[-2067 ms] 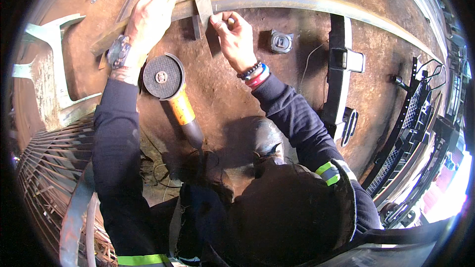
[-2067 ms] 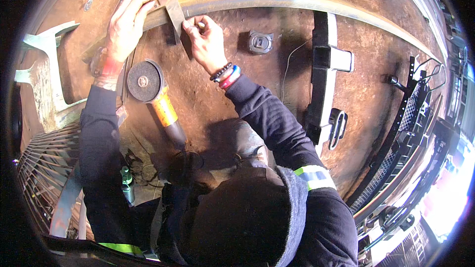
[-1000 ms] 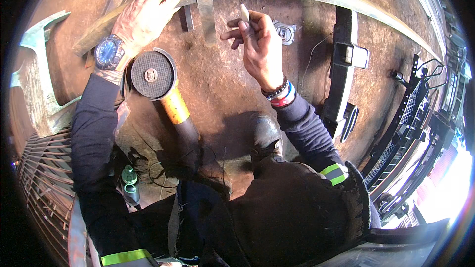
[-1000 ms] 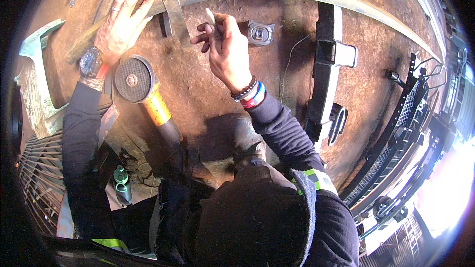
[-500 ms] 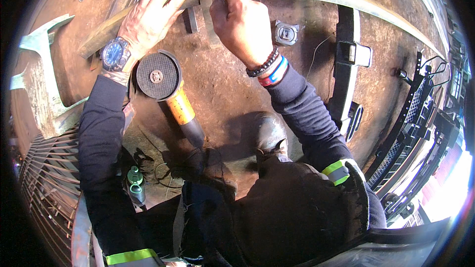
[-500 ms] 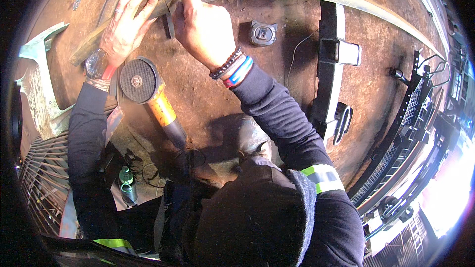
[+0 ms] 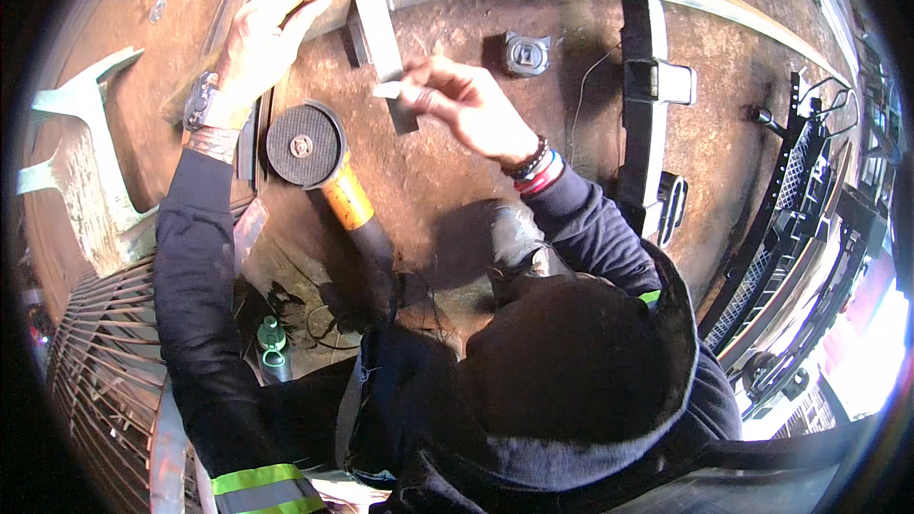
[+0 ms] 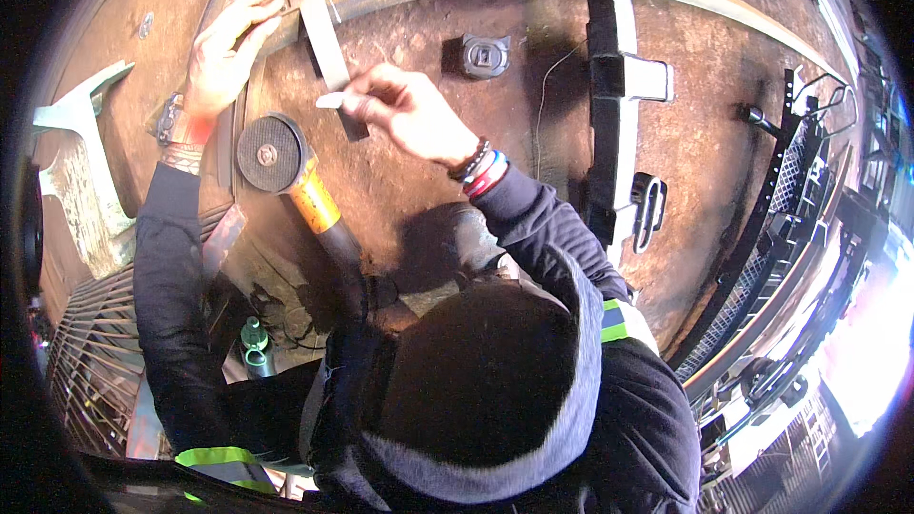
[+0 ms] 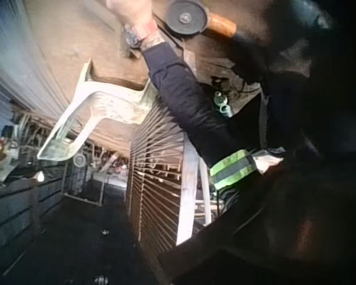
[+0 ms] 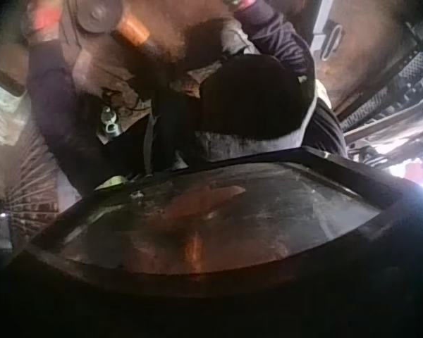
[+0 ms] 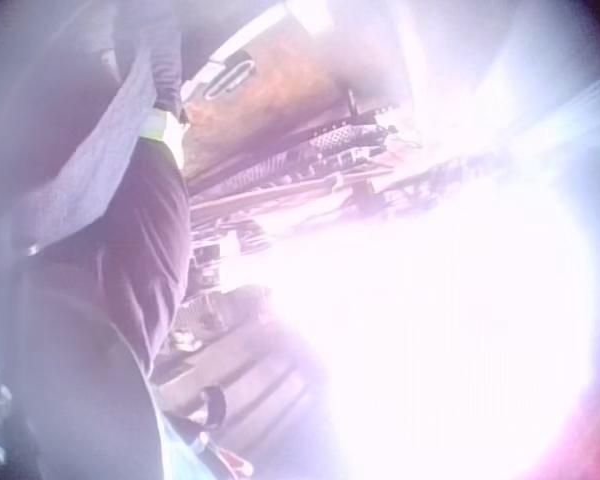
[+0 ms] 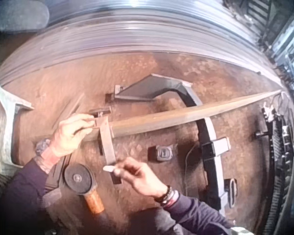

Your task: The person uses an angle grinder to cut a curved metal bar into smaller segments. They measure the bar with a tape measure and mark it with a square and marker before cutting. The person repeats this process multiple times, creating several cut pieces.

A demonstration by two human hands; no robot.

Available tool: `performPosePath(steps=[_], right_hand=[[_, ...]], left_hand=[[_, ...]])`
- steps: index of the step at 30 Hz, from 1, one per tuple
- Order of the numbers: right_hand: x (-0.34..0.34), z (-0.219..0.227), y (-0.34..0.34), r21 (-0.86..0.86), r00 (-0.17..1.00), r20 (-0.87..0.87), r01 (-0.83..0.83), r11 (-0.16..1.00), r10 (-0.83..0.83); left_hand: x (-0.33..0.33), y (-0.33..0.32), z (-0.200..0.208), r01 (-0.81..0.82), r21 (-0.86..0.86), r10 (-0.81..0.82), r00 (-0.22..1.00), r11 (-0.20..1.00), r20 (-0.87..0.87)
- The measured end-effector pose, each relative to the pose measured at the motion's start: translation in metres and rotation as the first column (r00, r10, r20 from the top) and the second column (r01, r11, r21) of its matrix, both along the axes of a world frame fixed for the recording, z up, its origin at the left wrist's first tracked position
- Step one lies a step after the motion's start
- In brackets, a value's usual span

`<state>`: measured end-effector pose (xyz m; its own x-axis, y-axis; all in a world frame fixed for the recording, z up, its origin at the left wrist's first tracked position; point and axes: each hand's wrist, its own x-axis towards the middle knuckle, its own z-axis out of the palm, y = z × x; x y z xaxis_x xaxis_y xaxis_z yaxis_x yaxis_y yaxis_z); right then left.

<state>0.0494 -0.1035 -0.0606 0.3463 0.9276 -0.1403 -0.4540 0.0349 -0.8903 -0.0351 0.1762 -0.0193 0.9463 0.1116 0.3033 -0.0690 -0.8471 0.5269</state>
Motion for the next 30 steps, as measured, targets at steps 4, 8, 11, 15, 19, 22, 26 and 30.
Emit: performPosePath(steps=[4,8,11,15,19,22,26,30], right_hand=[[0.006,0.044,0.020,-0.076,0.999,-0.049,-0.002,0.997,-0.001],[0.014,0.059,0.051,-0.113,0.991,0.050,0.125,0.986,-0.120],[0.010,0.066,0.046,-0.187,0.976,0.080,0.214,0.959,-0.203],[0.005,0.094,0.037,-0.098,0.965,-0.159,0.193,0.976,-0.207],[0.011,0.113,0.021,-0.092,0.938,-0.016,0.345,0.934,-0.348],[0.029,0.088,-0.002,-0.014,0.868,0.158,0.479,0.878,-0.471],[0.050,0.065,-0.030,-0.075,0.732,0.058,0.681,0.728,-0.679],[0.059,0.058,-0.036,-0.034,0.717,0.035,0.697,0.717,-0.696]], left_hand=[[0.008,0.024,0.002,-0.132,-0.222,0.081,0.971,0.966,-0.223],[0.016,0.062,-0.026,-0.221,-0.296,0.084,0.907,0.929,-0.412],[0.023,0.033,0.001,-0.240,-0.426,-0.006,0.866,0.872,-0.499],[0.006,0.037,-0.001,-0.039,-0.538,-0.203,0.901,0.842,-0.384],[0.021,0.034,0.007,0.032,-0.365,-0.223,0.841,0.931,-0.494],[0.009,0.044,0.005,0.165,-0.183,-0.226,0.893,0.969,-0.389],[0.020,0.039,0.006,0.199,-0.220,-0.275,0.871,0.955,-0.407],[0.025,0.048,0.003,0.224,-0.251,-0.317,0.840,0.942,-0.441]])
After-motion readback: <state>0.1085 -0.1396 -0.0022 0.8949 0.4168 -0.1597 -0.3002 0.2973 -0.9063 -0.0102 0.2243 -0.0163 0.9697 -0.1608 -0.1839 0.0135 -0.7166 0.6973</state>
